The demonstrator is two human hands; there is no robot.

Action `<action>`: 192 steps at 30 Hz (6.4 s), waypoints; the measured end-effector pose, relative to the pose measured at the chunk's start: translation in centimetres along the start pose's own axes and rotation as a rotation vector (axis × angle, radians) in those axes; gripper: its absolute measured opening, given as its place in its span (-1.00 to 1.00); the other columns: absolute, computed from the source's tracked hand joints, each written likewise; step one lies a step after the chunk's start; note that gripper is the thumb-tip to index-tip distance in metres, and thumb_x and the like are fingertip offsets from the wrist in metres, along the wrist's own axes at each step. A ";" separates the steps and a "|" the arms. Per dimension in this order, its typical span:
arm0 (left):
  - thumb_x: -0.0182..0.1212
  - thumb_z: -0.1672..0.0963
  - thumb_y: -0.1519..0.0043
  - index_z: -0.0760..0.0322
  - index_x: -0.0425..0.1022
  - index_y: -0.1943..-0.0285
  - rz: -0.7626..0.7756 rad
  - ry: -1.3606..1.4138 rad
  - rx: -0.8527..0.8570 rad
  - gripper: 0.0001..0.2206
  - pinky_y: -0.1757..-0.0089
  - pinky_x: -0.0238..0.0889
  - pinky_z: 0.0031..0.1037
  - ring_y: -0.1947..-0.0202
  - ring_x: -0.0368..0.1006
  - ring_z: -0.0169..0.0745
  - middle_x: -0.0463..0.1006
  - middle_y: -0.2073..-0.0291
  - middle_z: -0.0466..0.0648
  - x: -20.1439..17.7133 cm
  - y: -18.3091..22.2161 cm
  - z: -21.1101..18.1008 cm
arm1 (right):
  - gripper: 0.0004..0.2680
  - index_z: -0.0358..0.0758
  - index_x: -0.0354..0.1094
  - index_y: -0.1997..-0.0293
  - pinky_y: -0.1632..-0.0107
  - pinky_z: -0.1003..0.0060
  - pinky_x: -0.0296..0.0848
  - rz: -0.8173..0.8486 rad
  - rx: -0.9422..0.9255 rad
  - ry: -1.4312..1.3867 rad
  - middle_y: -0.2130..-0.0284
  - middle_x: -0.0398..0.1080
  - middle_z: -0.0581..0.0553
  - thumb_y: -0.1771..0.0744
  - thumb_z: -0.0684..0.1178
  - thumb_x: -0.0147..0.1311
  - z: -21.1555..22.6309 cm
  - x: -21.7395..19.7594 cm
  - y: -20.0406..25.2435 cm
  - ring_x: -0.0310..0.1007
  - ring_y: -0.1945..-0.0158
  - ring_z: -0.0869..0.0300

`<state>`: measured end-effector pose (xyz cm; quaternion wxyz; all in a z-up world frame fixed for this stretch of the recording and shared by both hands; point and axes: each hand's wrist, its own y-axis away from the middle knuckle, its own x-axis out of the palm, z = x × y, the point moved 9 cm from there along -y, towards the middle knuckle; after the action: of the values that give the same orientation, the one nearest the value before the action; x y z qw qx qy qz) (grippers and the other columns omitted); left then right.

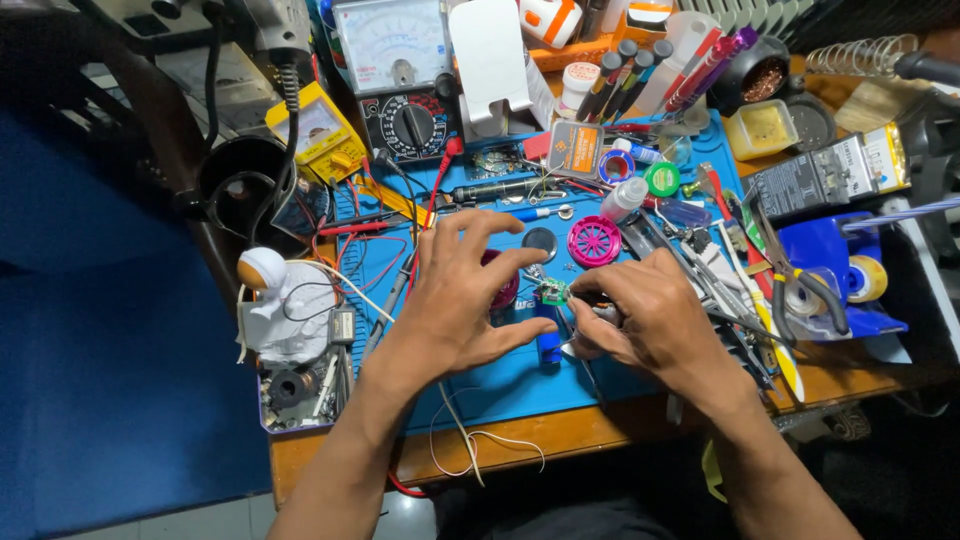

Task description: Soldering wires to a small motor component on an electronics repair bench.

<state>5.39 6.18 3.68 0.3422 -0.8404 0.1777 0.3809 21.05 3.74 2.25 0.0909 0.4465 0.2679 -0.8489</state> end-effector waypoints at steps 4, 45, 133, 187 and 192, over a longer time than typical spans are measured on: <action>0.44 -0.03 -0.16 0.07 0.57 -0.08 -0.038 -0.105 0.121 -0.64 -0.14 -0.08 -0.11 -0.33 0.14 0.09 0.50 -0.01 -0.10 1.2 0.3 -1.3 | -0.95 -0.05 0.49 0.17 0.18 0.31 0.28 -0.021 -0.050 0.039 0.46 0.54 0.06 -0.34 -0.03 0.20 0.6 -0.3 -0.1 0.54 0.36 0.18; 0.47 0.02 -0.18 0.08 0.69 0.10 -0.037 -0.069 0.155 -0.80 -0.19 -0.02 -0.12 -0.22 0.39 -0.08 0.68 0.30 -0.10 1.6 0.2 -1.7 | -0.78 -0.09 0.53 -0.03 0.11 0.32 0.42 -0.197 0.402 -0.261 0.42 0.56 -0.04 -0.30 -0.10 0.33 -2.4 -4.0 1.0 0.53 0.34 0.24; 0.46 0.05 -0.11 0.00 0.59 0.04 0.231 0.218 -0.205 -0.74 0.12 0.23 -0.46 0.19 0.55 -0.26 0.72 0.22 -0.30 4.5 -2.1 2.8 | -0.75 -0.18 0.53 -0.08 0.25 0.33 0.55 -0.160 0.605 -0.419 0.16 0.61 -0.12 -0.32 0.01 0.22 -3.2 0.3 1.4 0.63 0.25 0.21; 0.42 0.19 -0.19 0.19 0.54 -0.09 0.030 0.014 -0.043 -0.71 -0.12 0.34 -0.24 -0.11 0.49 -0.04 0.62 0.13 -0.05 2.4 -1.0 -0.3 | -0.77 -0.56 0.50 0.03 0.88 0.34 0.31 0.154 1.183 -0.907 0.34 0.50 -0.35 -0.27 -0.22 0.28 -3.8 5.2 7.9 0.33 0.75 0.19; 0.35 0.19 -0.24 0.22 0.58 -0.08 0.046 0.042 -0.069 -0.77 -0.14 0.34 -0.20 -0.18 0.45 0.05 0.60 0.10 0.00 2.2 -1.2 -0.1 | -0.82 -0.64 0.49 0.13 0.94 0.37 0.24 0.098 1.196 -0.995 0.38 0.44 -0.36 -0.27 -0.27 0.27 -3.9 5.0 7.2 0.33 0.81 0.15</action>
<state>7.54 6.91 2.56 0.3005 -0.8551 0.1909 0.3768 23.65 0.23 -6.26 -0.0182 -0.0024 -0.3276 -0.9446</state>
